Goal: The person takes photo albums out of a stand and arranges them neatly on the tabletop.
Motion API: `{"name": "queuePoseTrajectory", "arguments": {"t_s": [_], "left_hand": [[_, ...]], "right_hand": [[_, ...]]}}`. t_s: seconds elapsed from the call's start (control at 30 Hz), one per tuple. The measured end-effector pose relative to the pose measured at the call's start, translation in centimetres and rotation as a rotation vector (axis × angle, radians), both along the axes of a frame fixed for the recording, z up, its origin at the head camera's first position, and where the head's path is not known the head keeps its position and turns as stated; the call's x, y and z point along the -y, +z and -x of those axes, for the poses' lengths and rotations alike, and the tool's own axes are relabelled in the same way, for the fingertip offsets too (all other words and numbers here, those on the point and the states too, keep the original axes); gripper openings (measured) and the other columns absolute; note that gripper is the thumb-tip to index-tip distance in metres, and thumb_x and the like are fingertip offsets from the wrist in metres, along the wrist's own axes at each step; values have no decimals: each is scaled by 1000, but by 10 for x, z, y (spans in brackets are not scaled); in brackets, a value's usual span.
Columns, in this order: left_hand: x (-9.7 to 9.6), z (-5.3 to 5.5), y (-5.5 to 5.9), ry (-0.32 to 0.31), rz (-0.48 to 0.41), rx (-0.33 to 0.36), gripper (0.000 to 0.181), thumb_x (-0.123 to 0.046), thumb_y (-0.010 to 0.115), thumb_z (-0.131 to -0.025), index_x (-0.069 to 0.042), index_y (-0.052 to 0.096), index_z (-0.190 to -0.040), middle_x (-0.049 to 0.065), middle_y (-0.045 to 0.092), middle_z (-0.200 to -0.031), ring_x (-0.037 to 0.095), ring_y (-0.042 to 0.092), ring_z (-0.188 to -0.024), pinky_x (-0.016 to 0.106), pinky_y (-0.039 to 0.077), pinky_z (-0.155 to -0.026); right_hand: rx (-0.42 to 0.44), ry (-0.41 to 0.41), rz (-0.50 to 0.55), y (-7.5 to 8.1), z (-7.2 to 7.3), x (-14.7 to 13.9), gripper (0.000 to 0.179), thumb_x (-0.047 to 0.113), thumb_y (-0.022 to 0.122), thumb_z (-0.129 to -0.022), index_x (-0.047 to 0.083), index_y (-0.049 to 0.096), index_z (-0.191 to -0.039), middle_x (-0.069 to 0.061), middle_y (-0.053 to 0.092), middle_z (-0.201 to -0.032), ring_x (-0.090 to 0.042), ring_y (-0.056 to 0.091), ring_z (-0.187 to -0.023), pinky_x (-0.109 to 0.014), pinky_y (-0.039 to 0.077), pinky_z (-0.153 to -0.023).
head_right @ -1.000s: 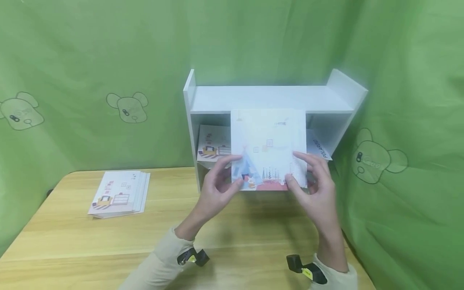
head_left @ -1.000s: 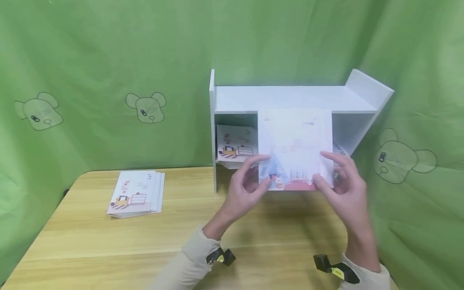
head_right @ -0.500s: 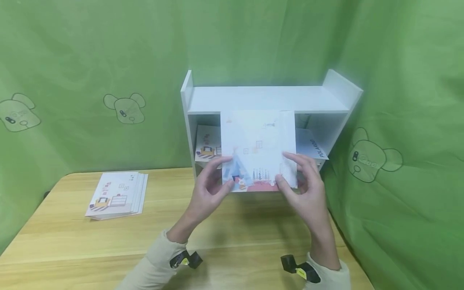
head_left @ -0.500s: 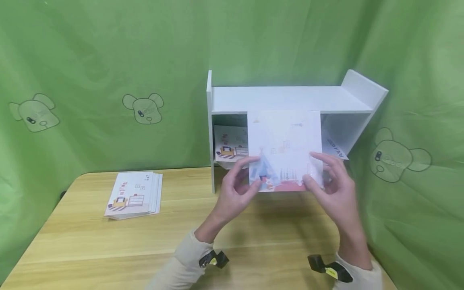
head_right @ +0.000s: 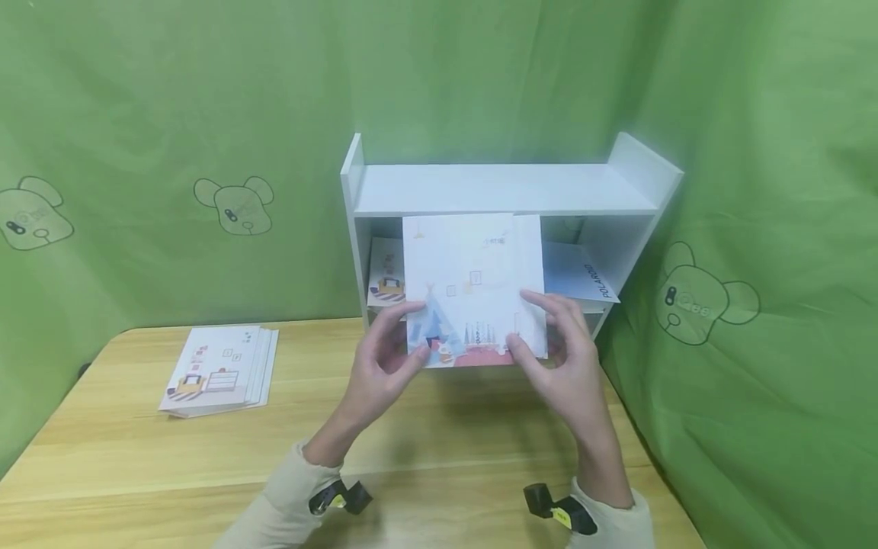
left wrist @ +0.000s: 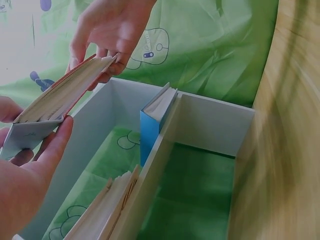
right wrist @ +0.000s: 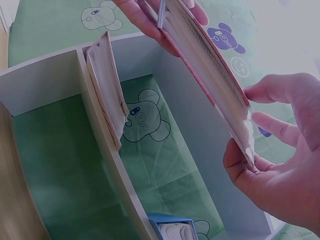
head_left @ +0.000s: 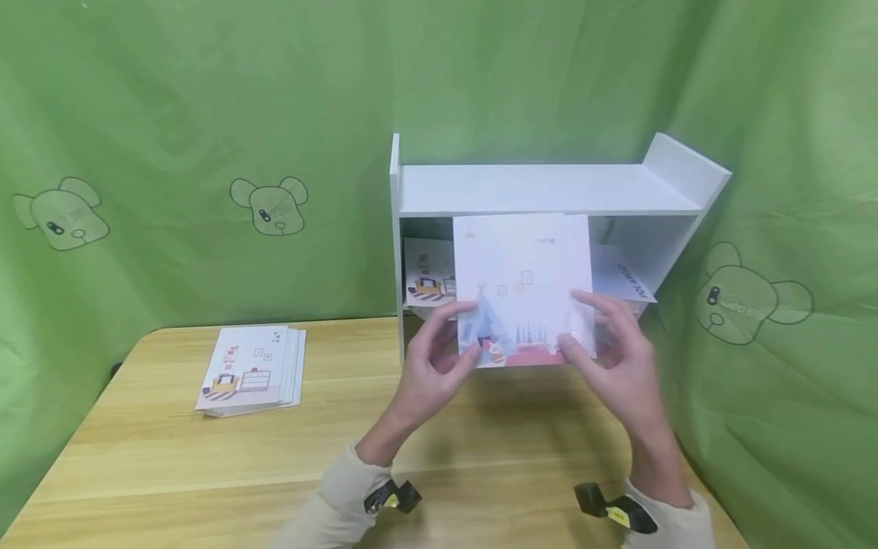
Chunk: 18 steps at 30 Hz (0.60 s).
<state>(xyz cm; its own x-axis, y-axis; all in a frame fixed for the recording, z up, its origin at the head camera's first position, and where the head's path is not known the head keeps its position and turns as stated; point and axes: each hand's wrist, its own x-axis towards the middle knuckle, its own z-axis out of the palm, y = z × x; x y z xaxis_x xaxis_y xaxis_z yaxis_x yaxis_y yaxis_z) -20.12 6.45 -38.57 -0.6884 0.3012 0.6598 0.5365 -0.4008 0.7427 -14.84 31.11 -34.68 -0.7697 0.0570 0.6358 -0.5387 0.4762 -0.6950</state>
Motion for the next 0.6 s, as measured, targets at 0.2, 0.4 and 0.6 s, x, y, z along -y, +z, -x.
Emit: {"name": "queuePoseTrajectory", "arguments": {"t_s": [0.2,0.4,0.6], "left_hand": [[7,-1,-1,-8,-6,10,55,11,62,-92,-3,49,-143,14,44,-150,38,56,-128,46,58,-95],[13,0,-5,11,-1,4,55,12,62,-91,-2,49,-143,16,46,-146,39,57,-126,47,59,-95],[18,-1,-8,19,2,4,54,10,62,-92,-2,49,-143,16,45,-148,39,56,-129,47,58,-96]], "right_hand": [[-5,9,-4,-2,2,4,64,-14,76,-82,4,59,-141,-7,54,-135,-19,57,-106,-16,58,-65],[12,-20,-42,-3,2,10,63,-9,78,-83,9,61,-141,-5,55,-136,-18,54,-108,-16,57,-65],[17,-15,-49,-3,2,15,63,-7,79,-84,13,62,-141,-2,55,-138,-18,52,-114,-16,55,-80]]}}
